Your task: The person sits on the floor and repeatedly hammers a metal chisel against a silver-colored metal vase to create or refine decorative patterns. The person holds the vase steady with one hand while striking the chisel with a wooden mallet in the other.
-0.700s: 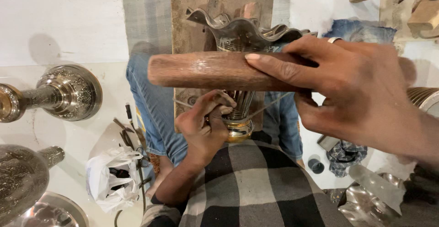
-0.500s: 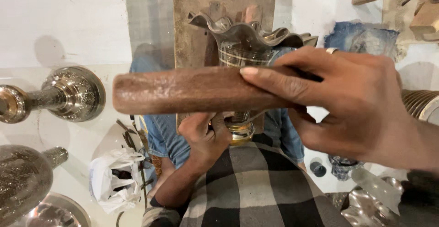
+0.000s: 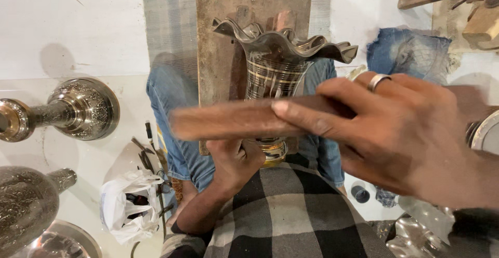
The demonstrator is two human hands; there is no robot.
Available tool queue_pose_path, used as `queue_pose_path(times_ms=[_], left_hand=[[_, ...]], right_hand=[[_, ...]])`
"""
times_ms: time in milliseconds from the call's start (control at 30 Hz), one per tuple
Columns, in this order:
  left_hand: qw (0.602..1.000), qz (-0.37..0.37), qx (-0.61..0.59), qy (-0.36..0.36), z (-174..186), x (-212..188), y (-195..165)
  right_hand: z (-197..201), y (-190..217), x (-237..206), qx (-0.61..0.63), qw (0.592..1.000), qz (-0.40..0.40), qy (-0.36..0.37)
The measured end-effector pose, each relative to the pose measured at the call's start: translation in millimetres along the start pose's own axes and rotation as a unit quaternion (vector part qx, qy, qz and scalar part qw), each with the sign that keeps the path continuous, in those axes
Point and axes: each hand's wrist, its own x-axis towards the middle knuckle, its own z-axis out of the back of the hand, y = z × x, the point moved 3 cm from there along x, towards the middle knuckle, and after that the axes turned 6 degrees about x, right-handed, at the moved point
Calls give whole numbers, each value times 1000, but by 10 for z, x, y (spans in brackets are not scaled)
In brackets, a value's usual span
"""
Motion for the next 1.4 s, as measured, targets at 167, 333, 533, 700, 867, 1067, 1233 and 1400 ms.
queue_pose_path(times_ms=[167,333,533,700,867,1067,1233,1400], left_hand=[[994,23,78,71,-115,-36,170],[994,49,-81,-54,43,68,61],[986,63,-154,-31,82,265,-101],[993,39,-110,-15,68,316,-124],[990,24,-128,-48,32,307,-83],[997,12,-59,-54,-5,237,-17],[949,101,-278,-106,-46,172,50],[869,160,-456,-107,-75,55,22]], right_hand=[[-70,-36,-154,45,998,-39,-16],[-295,-86,-275,196,962,-144,-121],[-509,-160,-362,414,871,-213,-155],[-198,-174,-1,366,906,-186,-100],[98,-193,285,92,994,-50,21],[92,-262,373,-135,960,-80,233],[25,-346,267,151,973,-105,-140],[-959,-820,-246,381,749,-240,-486]])
